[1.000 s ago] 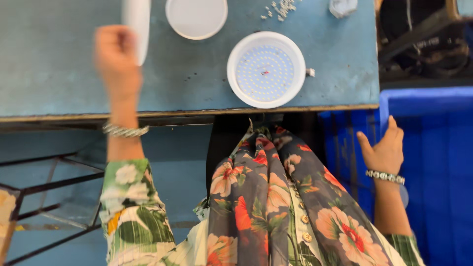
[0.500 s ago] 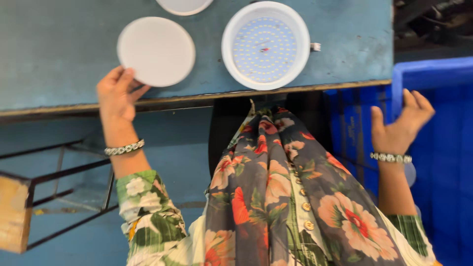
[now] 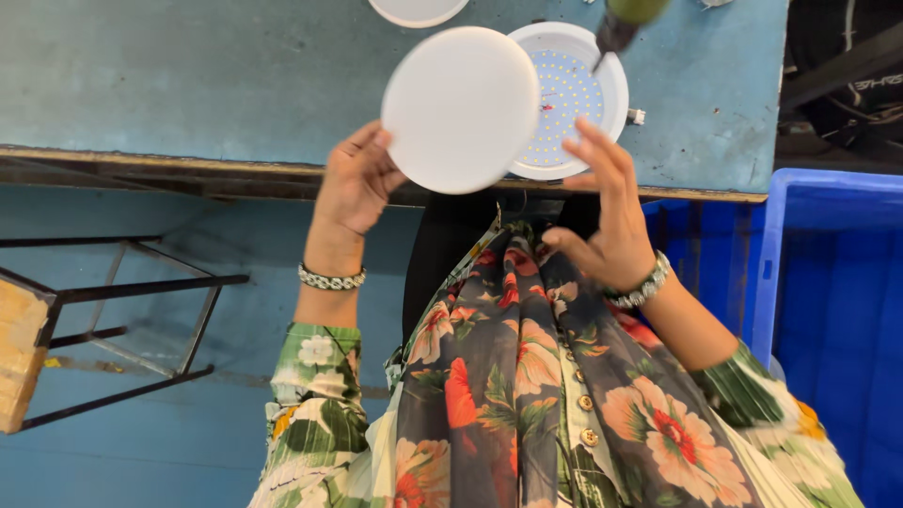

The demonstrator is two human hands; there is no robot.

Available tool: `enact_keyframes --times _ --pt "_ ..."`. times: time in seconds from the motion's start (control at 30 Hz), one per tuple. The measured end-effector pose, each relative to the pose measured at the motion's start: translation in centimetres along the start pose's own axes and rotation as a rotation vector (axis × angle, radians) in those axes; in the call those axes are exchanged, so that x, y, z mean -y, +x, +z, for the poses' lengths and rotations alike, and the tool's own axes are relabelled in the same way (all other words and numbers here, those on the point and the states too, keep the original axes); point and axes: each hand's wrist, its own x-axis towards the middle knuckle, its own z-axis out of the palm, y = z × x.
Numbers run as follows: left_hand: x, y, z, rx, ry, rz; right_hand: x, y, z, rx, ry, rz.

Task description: The person assembles LED light fixtures by placing a white cover over a perforated base, inserting a black plastic clip, and securing it with screws using a green power drill. The person repeats this process for multiple units and places the finished items into a blue bin.

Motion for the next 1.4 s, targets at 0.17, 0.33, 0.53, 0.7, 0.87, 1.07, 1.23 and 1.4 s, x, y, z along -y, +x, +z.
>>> enact_keyframes --times 0.17,0.33,0.53,0.7,0.87,1.07,1.23,1.4 --pt "1.2 -0.9 3.6 0.158 -0.084 -0.120 -1.3 2.2 0.2 -0.033 0.014 0.001" --pt "1.3 -1.1 5.6 0.245 -0.059 -0.112 -2.4 1.2 0.4 -0.117 0.358 0.191" --pt "1.6 -0.5 7.8 0.243 0.156 -0.034 -2.9 2.3 -1.6 -0.300 0.534 0.266" --pt "2.2 -0.3 9.0 0.188 0.149 0.062 -3.0 2.4 -2.4 -0.278 0.694 0.376" --pt "2.8 -0.4 9.2 0.210 0.077 0.114 -3.2 2.3 -2.2 -0.247 0.800 0.428" --pt "3.4 -0.3 8.9 0.231 -0.089 0.076 -3.7 1.6 -2.7 -0.227 1.033 0.398" --pt "3.2 -0.5 8.7 0.264 0.029 0.142 -4.2 0.8 -2.8 -0.258 0.959 0.424" --pt "3.1 -0.2 8.0 0.203 0.365 0.276 -5.1 0.2 -3.6 -0.109 0.573 0.431"
